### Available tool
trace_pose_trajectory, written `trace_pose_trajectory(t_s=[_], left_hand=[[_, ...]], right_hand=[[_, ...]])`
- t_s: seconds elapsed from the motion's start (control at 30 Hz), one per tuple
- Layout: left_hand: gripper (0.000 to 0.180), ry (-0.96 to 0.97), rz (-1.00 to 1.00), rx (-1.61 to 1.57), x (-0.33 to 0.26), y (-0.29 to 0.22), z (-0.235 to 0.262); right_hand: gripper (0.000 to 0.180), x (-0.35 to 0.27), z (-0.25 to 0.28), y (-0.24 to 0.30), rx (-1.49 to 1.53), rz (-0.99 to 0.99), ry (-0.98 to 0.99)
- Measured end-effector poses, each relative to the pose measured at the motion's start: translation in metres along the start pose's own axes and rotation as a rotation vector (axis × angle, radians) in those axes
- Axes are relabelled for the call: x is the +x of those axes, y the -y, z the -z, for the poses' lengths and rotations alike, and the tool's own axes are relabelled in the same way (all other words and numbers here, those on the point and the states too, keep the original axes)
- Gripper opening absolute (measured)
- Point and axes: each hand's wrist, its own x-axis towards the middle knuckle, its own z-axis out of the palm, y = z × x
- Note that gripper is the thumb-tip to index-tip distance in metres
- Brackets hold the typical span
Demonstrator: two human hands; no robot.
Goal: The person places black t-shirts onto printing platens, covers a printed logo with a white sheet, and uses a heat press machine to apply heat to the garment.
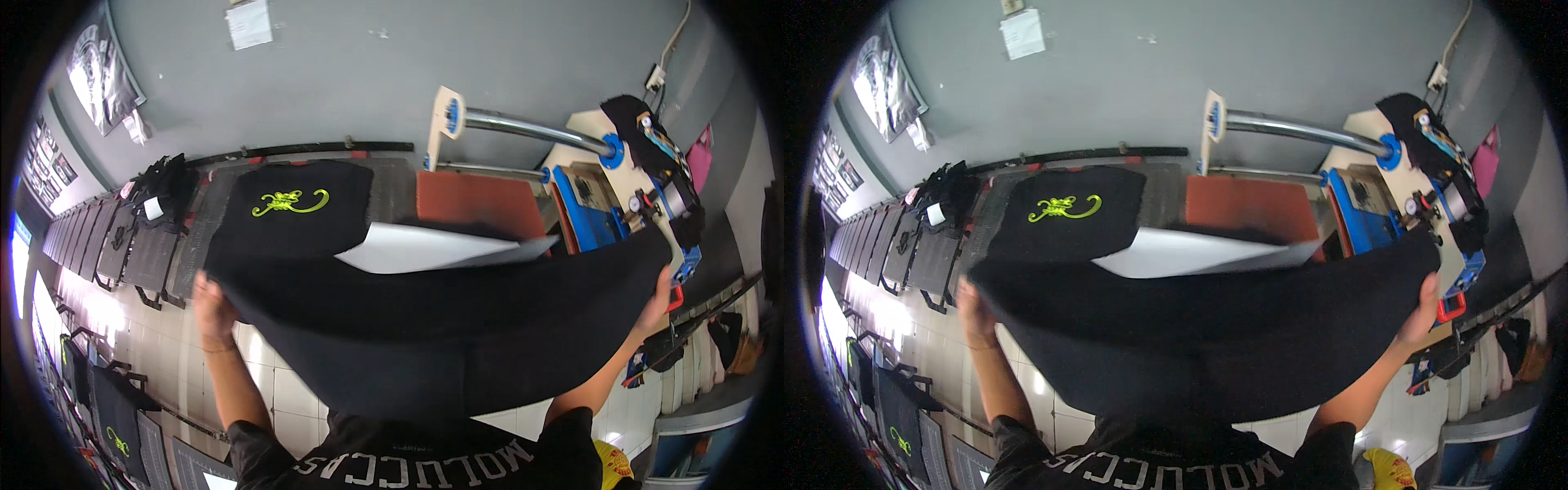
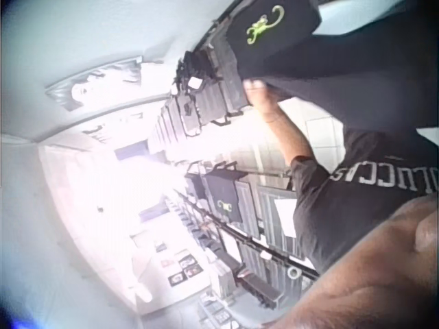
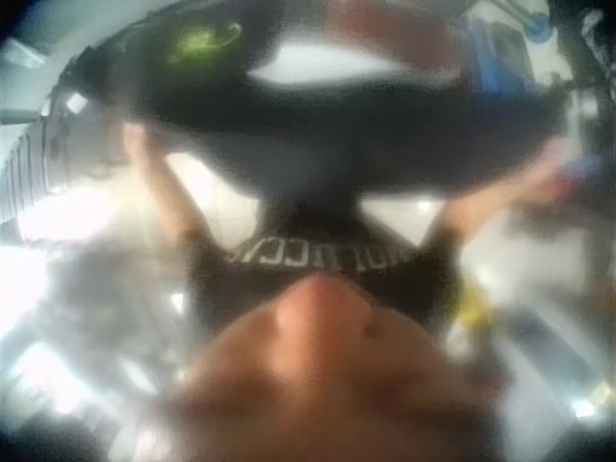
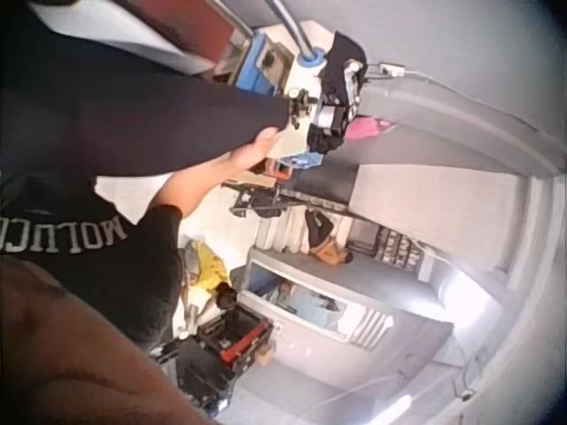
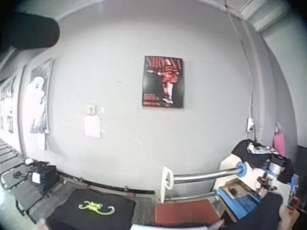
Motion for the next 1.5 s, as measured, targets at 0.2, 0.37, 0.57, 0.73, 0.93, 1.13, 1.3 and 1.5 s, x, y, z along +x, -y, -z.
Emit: trace_pose_trajectory(t_s=[0.2,0.37,0.57,0.73,0.93,1.13,1.3,1.5], left_hand=[[0.035,-0.264,-0.018,0.301,0.139,-0.105,0.101],[0.031,-0.161,0.185,0.343,0.261,-0.062,0.206],[0.025,-0.217,0.008,0.345,0.313,-0.12,0.242],[0.033,-0.195,-0.046,0.271,0.235,-0.159,0.266],[0.036,-0.275,0.391,0.499,0.098,-0.112,0.315],[0.027,-0.252,0.786,0.481,0.003,0.005,0.428],[0.027,-0.387,0.808,0.59,-0.046,0.077,0.48],[0.029,-0.399,0.783,0.675,-0.062,0.079,0.487]], right_hand=[[0.026,0.082,-0.221,-0.083,-0.073,-0.076,0.118],[0.022,0.127,-0.305,-0.226,-0.146,-0.226,0.278],[0.023,0.129,-0.386,-0.238,-0.034,-0.065,0.28],[0.031,0.018,-0.402,-0.193,-0.047,-0.073,0.111],[0.051,-0.154,-0.312,-0.245,-0.18,-0.484,-0.002],[0.043,-0.266,-0.214,-0.381,-0.166,-0.759,-0.086],[0.018,-0.304,-0.168,-0.448,-0.339,-0.814,-0.092],[0.013,-0.31,-0.175,-0.437,-0.369,-0.725,-0.12]])
